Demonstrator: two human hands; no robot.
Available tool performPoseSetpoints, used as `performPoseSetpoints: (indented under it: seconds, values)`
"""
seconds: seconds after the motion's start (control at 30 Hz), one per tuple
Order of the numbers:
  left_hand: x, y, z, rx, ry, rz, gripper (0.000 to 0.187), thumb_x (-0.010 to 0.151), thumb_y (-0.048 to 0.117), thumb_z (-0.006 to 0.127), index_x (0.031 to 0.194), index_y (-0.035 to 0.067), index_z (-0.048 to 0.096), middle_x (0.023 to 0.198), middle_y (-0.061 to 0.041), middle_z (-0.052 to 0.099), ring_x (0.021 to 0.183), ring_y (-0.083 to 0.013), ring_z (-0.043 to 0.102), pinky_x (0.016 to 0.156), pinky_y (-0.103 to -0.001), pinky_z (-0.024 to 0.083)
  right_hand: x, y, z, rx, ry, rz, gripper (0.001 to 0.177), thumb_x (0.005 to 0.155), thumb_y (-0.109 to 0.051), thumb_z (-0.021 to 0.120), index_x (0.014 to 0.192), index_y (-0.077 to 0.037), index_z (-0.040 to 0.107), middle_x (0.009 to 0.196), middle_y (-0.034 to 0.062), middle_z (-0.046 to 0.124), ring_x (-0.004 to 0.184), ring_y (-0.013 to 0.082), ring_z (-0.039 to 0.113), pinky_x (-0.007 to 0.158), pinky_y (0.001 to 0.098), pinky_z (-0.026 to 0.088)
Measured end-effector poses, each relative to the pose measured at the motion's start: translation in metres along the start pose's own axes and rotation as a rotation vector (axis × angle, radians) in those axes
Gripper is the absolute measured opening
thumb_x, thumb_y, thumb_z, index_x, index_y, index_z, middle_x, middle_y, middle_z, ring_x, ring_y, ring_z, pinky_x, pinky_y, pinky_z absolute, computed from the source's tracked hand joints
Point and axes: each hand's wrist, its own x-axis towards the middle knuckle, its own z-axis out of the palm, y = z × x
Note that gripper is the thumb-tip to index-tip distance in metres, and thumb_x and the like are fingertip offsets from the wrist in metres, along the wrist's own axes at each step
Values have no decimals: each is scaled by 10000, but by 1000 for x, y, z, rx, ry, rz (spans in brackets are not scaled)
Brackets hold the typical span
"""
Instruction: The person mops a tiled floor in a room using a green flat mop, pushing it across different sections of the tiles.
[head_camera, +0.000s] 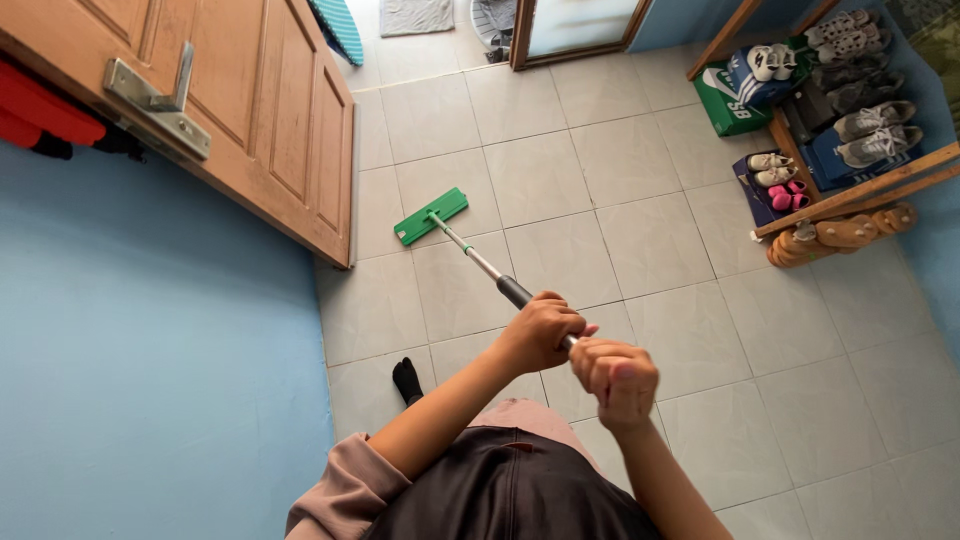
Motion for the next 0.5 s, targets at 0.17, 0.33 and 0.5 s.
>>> performPoseSetpoints:
  seconds: [0.17,0.33,0.5]
  values:
    - [-33,-39,-2,129,93,-90,315,955,207,713,673,95,629,692,-43,649,782,-247,635,1000,-437,451,-12,47,15,6,-199,41,599,1143,-290,310,594,-71,407,575,38,462,537,153,478,533,304,406]
    - [-61,-66,-1,285,115,-395,282,912,208,752,671,72,698,875,-71,697,1016,-277,605,940,-515,349,-22,99,31,-133,-239,98,561,1132,-187,376,592,-39,417,570,42,466,510,140,406,536,310,358]
    - [-66,-55,7,95,134,-379,188,835,178,753,723,47,678,920,-103,651,1080,-317,575,888,-425,503,-32,73,31,-236,-209,145,540,1109,-145,433,583,-29,393,547,34,449,493,132,386,509,306,333]
